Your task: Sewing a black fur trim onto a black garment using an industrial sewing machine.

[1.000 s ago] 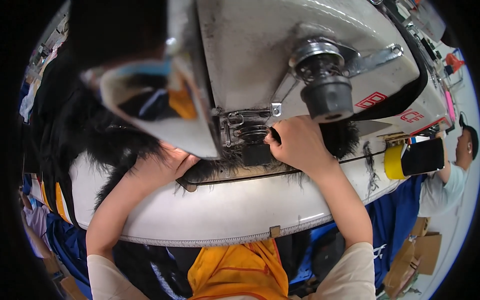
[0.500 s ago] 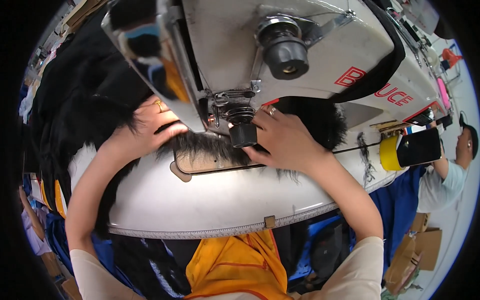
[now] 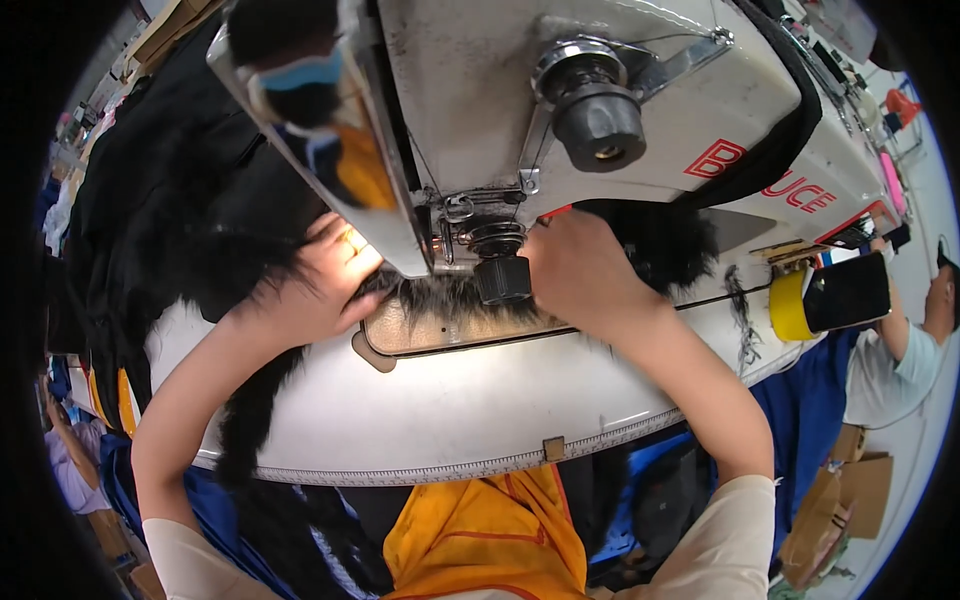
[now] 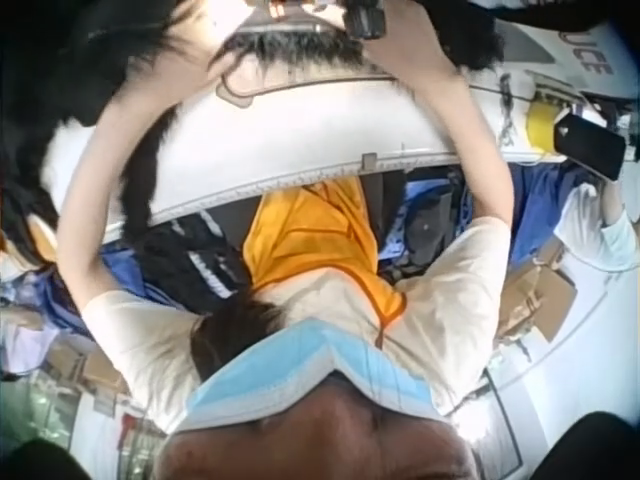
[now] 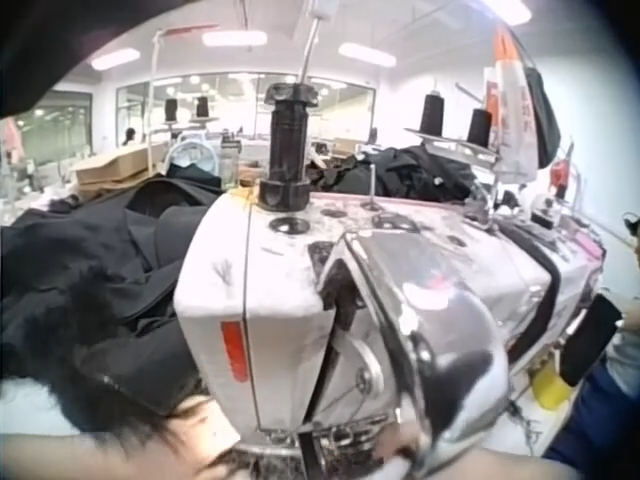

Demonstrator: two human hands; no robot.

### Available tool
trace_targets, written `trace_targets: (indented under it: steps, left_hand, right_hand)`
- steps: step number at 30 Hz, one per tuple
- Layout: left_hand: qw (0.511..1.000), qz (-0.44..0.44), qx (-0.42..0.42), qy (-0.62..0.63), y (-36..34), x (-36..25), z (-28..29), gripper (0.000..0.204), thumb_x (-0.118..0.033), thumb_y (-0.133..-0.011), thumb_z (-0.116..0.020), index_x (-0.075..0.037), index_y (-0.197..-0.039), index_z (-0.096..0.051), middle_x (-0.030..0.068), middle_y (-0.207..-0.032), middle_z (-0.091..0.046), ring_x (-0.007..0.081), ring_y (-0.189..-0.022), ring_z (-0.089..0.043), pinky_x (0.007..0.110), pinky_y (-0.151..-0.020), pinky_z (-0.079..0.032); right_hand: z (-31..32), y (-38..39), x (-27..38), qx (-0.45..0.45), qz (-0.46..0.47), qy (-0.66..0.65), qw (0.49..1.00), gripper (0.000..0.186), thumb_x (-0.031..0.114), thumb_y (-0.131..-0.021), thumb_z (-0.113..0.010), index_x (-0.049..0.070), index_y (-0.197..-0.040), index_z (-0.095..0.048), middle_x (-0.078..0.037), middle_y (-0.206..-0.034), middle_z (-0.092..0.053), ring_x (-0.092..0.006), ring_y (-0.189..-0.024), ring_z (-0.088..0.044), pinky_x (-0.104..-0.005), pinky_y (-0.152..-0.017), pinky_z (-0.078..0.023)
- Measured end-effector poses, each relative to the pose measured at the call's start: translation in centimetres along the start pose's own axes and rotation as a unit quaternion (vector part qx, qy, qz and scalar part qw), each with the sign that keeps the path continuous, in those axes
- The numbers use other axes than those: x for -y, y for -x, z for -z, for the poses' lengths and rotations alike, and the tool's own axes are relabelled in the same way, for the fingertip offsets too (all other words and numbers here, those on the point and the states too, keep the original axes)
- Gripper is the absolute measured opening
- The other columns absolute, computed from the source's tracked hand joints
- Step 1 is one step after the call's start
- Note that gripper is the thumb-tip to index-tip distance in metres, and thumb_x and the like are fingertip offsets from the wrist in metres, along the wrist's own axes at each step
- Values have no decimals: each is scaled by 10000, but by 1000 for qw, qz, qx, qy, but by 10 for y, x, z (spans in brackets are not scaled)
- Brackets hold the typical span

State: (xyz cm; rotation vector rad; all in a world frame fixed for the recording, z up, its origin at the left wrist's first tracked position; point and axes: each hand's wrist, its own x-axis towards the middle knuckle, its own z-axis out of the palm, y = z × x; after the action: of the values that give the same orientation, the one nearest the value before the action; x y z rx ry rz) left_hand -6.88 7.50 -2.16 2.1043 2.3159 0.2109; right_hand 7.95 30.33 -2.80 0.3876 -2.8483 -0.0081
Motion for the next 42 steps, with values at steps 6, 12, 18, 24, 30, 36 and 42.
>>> trace_targets:
  steps: [6,12,18,24,30,36,42]
  left_hand:
    - [994,-98,37,35,19,-7,5,646,-182,-729,-706,-21,-1317,-491,128,-1329,-485,301,-1299,-407,390,-1086,-356]
    - [977,-97,-25,-190,16,-34,1,508,-101,-739,-606,15,-1231,-559,122,-1241,-536,267,-1204,-489,350,-970,-434]
    - [990,-81,-105,55,4,-18,-24,442,-93,-734,-585,-23,-1169,-617,36,-1133,-556,196,-1079,-514,294,-876,-477]
    - [990,-71,-102,60,23,-20,-21,431,-20,-696,-615,6,-1125,-639,90,-1172,-594,233,-977,-569,317,-861,-499]
    - [998,-44,-36,16,22,-26,-14,435,-55,-763,-551,-43,-1197,-579,41,-1277,-544,194,-977,-527,265,-812,-490]
    - [990,-9,-137,6,14,-37,-11,468,-91,-783,-534,-49,-1248,-565,38,-1267,-562,187,-973,-529,248,-823,-483]
    - [957,-39,-102,-269,12,-24,-14,422,-62,-780,-526,4,-1195,-560,86,-1219,-590,202,-1074,-552,237,-892,-474]
  right_hand:
    - [2,21,-17,49,77,48,995,78,146,-714,-646,85,-762,-639,-51,-959,-615,-226,-987,-572,-358,-830,-453]
    - [11,19,16,5,16,-18,1000,449,127,-824,-576,217,-1263,-602,-49,-1254,-603,-239,-1121,-585,-357,-952,-462]
    - [4,9,15,90,-33,-104,990,453,32,-854,-487,179,-1272,-585,-119,-1241,-591,-286,-1148,-571,-370,-965,-459]
    - [-9,16,13,-35,-25,71,997,205,68,-722,-587,95,-917,-644,-38,-962,-587,-205,-964,-569,-309,-807,-478]
    - [-18,18,19,-55,-17,129,990,110,101,-673,-632,71,-774,-661,-15,-828,-571,-196,-923,-557,-304,-734,-473]
    - [-18,26,15,88,-124,-11,988,332,103,-820,-608,161,-1144,-655,-6,-1030,-680,-194,-952,-648,-371,-820,-494]
    - [-52,30,-5,35,-33,192,980,179,244,-775,-627,165,-615,-613,2,-644,-539,-181,-735,-594,-371,-571,-426]
